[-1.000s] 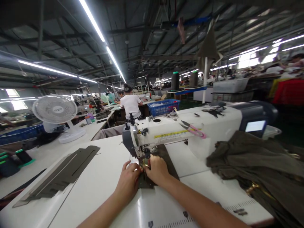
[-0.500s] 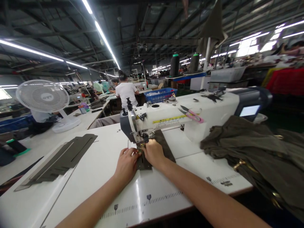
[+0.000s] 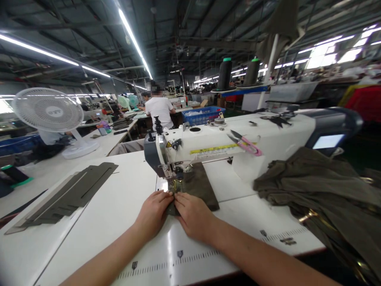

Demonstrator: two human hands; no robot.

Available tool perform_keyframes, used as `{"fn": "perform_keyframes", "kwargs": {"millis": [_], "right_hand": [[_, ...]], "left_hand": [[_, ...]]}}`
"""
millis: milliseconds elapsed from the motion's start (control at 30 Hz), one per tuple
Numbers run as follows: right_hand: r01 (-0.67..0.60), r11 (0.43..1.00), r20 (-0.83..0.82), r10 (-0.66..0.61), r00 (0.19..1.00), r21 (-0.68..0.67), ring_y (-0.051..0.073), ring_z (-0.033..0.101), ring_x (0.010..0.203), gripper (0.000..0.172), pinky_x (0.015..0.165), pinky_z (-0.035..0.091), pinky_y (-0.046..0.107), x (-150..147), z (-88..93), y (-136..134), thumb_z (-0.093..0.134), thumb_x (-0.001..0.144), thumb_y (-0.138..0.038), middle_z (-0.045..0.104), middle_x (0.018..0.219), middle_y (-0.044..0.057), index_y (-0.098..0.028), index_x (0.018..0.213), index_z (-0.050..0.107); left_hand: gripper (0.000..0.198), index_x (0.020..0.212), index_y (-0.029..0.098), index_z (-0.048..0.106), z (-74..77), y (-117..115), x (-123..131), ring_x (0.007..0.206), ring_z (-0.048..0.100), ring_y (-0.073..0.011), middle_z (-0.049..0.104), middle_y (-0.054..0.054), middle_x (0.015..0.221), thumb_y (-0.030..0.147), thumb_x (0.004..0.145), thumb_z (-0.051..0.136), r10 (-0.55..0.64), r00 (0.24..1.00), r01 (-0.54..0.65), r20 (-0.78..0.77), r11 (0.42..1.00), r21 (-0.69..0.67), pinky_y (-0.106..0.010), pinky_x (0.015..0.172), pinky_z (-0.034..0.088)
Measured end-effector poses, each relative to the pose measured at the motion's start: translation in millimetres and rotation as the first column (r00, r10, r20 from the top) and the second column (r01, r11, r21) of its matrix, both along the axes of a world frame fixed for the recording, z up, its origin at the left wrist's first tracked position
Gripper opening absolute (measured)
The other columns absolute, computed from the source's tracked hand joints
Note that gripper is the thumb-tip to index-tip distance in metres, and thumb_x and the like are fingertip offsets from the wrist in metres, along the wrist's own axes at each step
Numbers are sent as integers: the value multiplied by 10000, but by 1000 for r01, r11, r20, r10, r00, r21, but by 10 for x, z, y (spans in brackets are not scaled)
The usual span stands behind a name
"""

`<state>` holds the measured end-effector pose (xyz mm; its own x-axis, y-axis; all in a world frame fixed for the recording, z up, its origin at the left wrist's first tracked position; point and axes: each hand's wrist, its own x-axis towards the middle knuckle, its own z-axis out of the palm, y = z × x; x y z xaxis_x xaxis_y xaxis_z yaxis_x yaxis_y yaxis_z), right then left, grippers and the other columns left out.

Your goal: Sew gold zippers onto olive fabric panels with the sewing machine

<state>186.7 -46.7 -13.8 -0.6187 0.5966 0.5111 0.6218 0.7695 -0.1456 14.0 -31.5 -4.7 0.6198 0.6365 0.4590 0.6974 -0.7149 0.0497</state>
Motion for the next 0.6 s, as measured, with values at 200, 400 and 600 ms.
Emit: {"fn": "perform_keyframes", "kwargs": {"millis": [200,400,600], "right_hand": [[-2,1000,1,2,1000,0,247,532,1066,363,967,412,366,-6,-18,52,443,785,-129,594,1119,185,10,1092,578],[-15,1000,-3,15,1000,-14,250,536,1063,370,974,405,353,-34,16,218,433,772,-98,597,1119,178,19,1090,581],[-14,1000,-30,13,999,-22,240,521,1094,383,978,397,338,-6,-17,230,482,781,-128,573,1172,159,-4,1136,557]], "left_hand": [[208,911,134,599,7,66,5,839,584,-218,619,-88,875,68,783,448,17,999,-18,-38,1000,-18,-385,838,483],[206,894,124,596,9,189,-9,785,557,-216,596,-87,814,52,770,448,25,998,-26,-50,999,-28,-363,761,496],[232,929,119,600,26,184,-48,830,551,-222,590,-101,864,55,763,452,32,999,-34,-33,997,-69,-359,761,501]]}}
